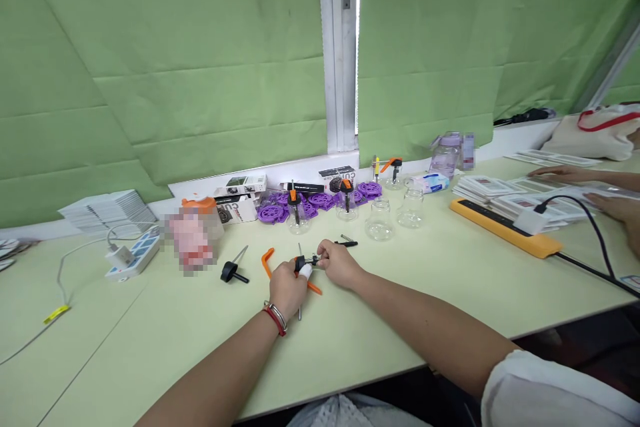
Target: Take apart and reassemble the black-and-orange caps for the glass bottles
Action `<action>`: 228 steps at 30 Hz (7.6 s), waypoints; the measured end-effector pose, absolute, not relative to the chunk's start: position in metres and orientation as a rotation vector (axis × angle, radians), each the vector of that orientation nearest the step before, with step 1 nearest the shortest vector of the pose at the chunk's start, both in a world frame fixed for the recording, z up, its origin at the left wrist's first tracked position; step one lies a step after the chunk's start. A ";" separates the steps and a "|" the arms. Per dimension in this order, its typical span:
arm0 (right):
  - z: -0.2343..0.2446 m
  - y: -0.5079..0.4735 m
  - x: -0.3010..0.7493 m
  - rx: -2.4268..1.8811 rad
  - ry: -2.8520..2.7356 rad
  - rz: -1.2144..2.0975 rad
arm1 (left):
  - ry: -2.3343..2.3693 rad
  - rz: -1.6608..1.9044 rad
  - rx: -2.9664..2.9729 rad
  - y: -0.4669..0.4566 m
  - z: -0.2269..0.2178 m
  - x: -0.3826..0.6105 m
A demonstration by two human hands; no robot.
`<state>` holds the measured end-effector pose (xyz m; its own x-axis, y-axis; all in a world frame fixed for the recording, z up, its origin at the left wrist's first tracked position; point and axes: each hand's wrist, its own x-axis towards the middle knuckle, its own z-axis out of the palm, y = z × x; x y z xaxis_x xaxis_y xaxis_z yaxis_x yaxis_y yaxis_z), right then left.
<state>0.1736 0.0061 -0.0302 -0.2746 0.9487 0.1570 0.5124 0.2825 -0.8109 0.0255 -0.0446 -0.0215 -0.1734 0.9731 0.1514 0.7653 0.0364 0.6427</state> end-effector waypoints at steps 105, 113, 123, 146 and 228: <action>-0.036 0.012 0.171 -1.278 -1.832 0.950 | 2.006 0.887 1.777 -0.046 -0.027 0.024; -0.037 0.008 0.170 -1.282 -1.757 0.913 | 2.001 0.876 1.788 -0.046 -0.025 0.024; -0.041 0.011 0.168 -1.259 -1.724 0.950 | 2.012 0.879 1.770 -0.046 -0.022 0.026; -0.026 0.004 0.175 -1.324 -2.029 0.739 | 1.956 0.876 1.769 -0.041 -0.015 0.006; -0.020 0.051 0.259 -1.447 -2.097 0.553 | 1.821 -0.127 2.771 0.037 0.028 0.093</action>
<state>0.2586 0.0506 -0.0205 -0.2872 0.9387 0.1908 0.7227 0.3431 -0.6000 0.0929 0.0368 0.0279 0.3992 0.9162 0.0332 0.9028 -0.3865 -0.1886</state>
